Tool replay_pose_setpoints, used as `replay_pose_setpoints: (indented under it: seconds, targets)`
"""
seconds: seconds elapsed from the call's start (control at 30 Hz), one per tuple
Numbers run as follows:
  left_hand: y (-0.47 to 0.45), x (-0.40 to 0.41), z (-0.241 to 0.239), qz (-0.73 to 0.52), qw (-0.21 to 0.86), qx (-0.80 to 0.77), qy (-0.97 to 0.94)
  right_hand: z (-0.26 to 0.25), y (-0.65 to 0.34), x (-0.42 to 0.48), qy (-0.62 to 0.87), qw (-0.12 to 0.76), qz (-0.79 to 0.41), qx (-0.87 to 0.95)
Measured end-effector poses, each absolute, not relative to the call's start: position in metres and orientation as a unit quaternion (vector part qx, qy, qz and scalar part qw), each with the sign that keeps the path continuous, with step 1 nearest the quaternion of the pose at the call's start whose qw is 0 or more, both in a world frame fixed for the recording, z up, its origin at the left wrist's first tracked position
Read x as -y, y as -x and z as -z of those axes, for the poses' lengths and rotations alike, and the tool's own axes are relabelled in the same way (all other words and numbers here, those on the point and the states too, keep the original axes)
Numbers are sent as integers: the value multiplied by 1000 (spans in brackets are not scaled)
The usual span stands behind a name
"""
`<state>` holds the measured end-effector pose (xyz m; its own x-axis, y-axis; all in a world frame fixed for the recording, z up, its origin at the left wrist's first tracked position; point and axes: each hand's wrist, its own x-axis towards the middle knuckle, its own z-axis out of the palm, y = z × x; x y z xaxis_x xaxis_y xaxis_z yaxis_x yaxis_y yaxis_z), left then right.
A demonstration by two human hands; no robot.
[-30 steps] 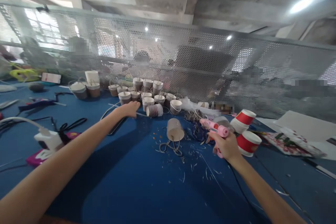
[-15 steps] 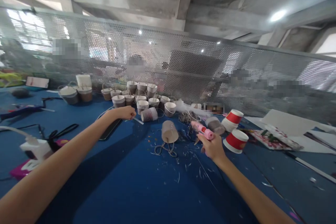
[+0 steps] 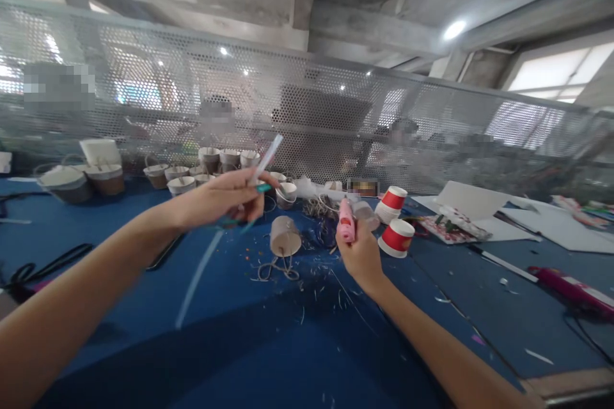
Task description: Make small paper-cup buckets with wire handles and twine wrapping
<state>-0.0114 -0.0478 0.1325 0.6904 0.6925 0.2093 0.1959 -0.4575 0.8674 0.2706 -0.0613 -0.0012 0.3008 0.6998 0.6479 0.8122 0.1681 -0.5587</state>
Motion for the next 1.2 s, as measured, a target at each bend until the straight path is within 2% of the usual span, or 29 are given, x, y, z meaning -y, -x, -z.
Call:
replay_pose_setpoints:
  seconds: [0.13,0.27,0.4,0.63,1.03,1.2]
  targets:
    - [-30,81,-109,-119,665,-289,-678,-5,-268,67,664,456,83,587]
    - [-60,97,-72,-61,761,-294,-575,-2,-266,69,661,434,93,606]
    - [-71,99,-51,-43,777,-295,-554,1,-263,71,649,422,104,625]
    - [-71,100,-54,-88,759,-324,-558,-1,-261,73,660,387,104,636]
    - [-77,89,-39,-160,771,-326,-524,-4,-248,70,725,231,183,622]
    - [-86,102,-40,-154,810,-319,-468,2,-237,71,707,249,142,646]
